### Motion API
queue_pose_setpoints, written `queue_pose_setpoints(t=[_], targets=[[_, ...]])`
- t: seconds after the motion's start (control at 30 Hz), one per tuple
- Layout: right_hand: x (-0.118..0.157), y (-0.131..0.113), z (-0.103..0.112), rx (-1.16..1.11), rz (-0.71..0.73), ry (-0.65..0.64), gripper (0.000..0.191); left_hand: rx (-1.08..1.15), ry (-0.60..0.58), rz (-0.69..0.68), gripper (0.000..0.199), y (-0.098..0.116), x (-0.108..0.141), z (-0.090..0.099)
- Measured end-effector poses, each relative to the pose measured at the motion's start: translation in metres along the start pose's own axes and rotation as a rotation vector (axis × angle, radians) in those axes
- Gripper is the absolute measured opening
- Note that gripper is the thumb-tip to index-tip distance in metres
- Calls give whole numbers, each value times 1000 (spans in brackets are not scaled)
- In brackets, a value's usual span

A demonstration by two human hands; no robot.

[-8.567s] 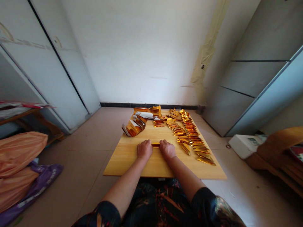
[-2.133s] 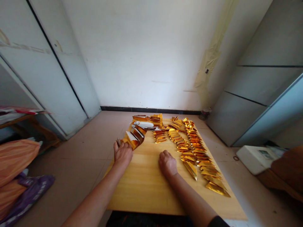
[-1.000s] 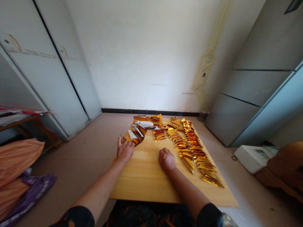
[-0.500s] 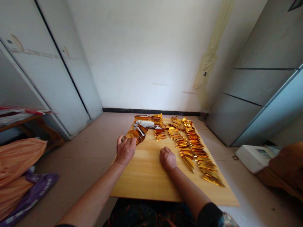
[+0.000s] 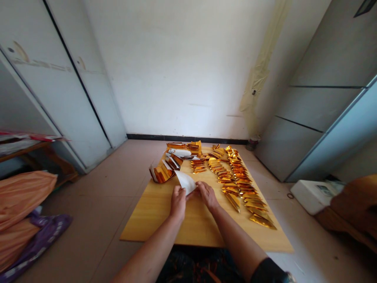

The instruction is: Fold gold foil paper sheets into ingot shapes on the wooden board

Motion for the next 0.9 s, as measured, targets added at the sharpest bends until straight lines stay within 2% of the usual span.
queue_pose_setpoints(t=[0.1,0.23,0.3,0.4,0.47,0.53,0.57,0.67,0.77,0.83,0.9], targets=[[-4,6,-4,-88,-82,-9,38,93,-31,112,36,-15,14,-11],[-5,23,-6,-187,-197,15,44,111,-32,209,40,-27,30,-17],[-6,31,0,-137,-225,81,47,24,-69,275,33,-33,39,-19],[-7,35,17,65,-216,186,44,-173,-221,375,30,-38,49,-24],[-9,34,23,223,-196,180,39,-251,-187,336,33,-30,45,-15],[-10,32,27,328,-171,148,37,-264,-78,326,37,-24,39,2],[-9,32,29,353,-165,129,36,-249,-67,333,39,-23,37,7],[-6,33,33,369,-188,78,37,-227,4,224,49,-9,22,25],[-3,32,37,404,-211,77,38,-233,112,162,59,1,11,48],[-1,29,38,455,-192,102,39,-249,36,114,69,6,3,48],[0,24,37,518,-145,132,39,-307,-61,114,63,6,-3,44]])
Point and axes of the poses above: each hand's wrist, its own x-axis away from the middle knuckle, its own z-axis out of the back of the hand, y = z × x, the point moved 10 cm from there along -x, towards the middle knuckle, and after that the axes turned 9 degrees about -z, right-handed, at the moved point
